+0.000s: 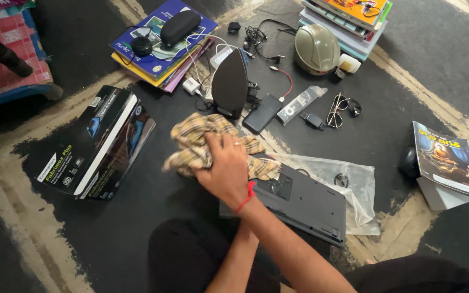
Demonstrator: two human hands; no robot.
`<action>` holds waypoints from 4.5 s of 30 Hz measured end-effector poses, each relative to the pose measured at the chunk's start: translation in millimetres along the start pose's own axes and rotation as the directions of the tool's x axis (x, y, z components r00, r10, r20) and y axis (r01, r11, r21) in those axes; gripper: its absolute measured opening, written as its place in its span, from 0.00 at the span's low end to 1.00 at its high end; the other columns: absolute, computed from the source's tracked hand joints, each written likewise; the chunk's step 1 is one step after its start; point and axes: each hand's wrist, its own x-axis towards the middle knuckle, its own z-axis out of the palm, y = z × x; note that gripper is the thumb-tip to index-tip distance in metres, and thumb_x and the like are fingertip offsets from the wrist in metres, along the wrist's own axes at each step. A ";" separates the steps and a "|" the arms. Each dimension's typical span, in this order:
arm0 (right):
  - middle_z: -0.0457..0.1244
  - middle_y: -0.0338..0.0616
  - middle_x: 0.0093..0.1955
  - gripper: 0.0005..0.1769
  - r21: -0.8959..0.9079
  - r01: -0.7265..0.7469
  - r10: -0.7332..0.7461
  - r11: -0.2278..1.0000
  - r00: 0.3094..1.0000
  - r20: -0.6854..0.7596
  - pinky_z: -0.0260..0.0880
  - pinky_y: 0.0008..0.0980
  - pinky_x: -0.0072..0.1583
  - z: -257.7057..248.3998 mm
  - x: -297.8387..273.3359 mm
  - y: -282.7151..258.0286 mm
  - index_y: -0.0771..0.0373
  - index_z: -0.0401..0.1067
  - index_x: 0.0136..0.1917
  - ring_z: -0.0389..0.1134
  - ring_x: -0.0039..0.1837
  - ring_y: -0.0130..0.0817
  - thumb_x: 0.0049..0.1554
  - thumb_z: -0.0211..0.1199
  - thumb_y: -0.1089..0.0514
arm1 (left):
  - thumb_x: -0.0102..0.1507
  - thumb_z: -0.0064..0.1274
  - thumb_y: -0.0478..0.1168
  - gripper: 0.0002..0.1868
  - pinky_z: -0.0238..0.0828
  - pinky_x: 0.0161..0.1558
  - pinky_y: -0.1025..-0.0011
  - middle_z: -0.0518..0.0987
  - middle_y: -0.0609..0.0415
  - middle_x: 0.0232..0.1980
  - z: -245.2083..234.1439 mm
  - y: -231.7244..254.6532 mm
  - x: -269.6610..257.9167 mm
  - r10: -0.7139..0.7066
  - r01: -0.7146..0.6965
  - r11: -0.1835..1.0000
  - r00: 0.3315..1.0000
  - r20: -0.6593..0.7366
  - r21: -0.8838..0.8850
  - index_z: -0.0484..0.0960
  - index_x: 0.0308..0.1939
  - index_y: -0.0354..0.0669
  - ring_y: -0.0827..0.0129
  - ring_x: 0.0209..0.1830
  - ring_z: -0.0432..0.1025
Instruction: The person sits on the floor and cleans a black computer keyboard using a plaid cloth. They wipe the top surface, flip the keyboard to clean the underside, and then place it back on the floor.
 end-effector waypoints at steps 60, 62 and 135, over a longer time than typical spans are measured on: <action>0.70 0.38 0.50 0.11 0.507 -0.463 0.487 0.727 0.869 0.095 0.69 0.24 0.55 -141.5 -100.2 246.9 0.68 0.74 0.55 0.67 0.51 0.21 0.59 0.64 0.65 | 0.67 0.42 0.59 0.28 0.62 0.69 0.50 0.79 0.51 0.63 85.2 -6.7 1.8 -0.253 0.223 0.965 0.928 -0.272 -0.137 0.78 0.62 0.46 0.52 0.64 0.70; 0.70 0.41 0.50 0.13 0.424 -0.457 0.469 0.782 0.879 0.084 0.69 0.27 0.55 -145.0 -102.4 248.0 0.68 0.73 0.56 0.68 0.52 0.25 0.58 0.64 0.65 | 0.65 0.41 0.60 0.30 0.62 0.68 0.49 0.79 0.50 0.62 91.1 -7.8 5.4 -0.236 0.215 0.972 0.915 -0.328 -0.099 0.79 0.61 0.46 0.51 0.63 0.70; 0.50 0.65 0.76 0.47 -0.035 -0.003 0.016 0.999 0.931 0.364 0.52 0.59 0.72 -163.3 -98.2 93.7 0.58 0.65 0.72 0.47 0.78 0.67 0.41 0.75 0.47 | 0.63 0.33 0.68 0.41 0.66 0.65 0.51 0.75 0.45 0.67 94.4 10.8 -18.6 -0.024 0.048 0.992 0.980 -0.196 0.115 0.72 0.67 0.43 0.49 0.64 0.70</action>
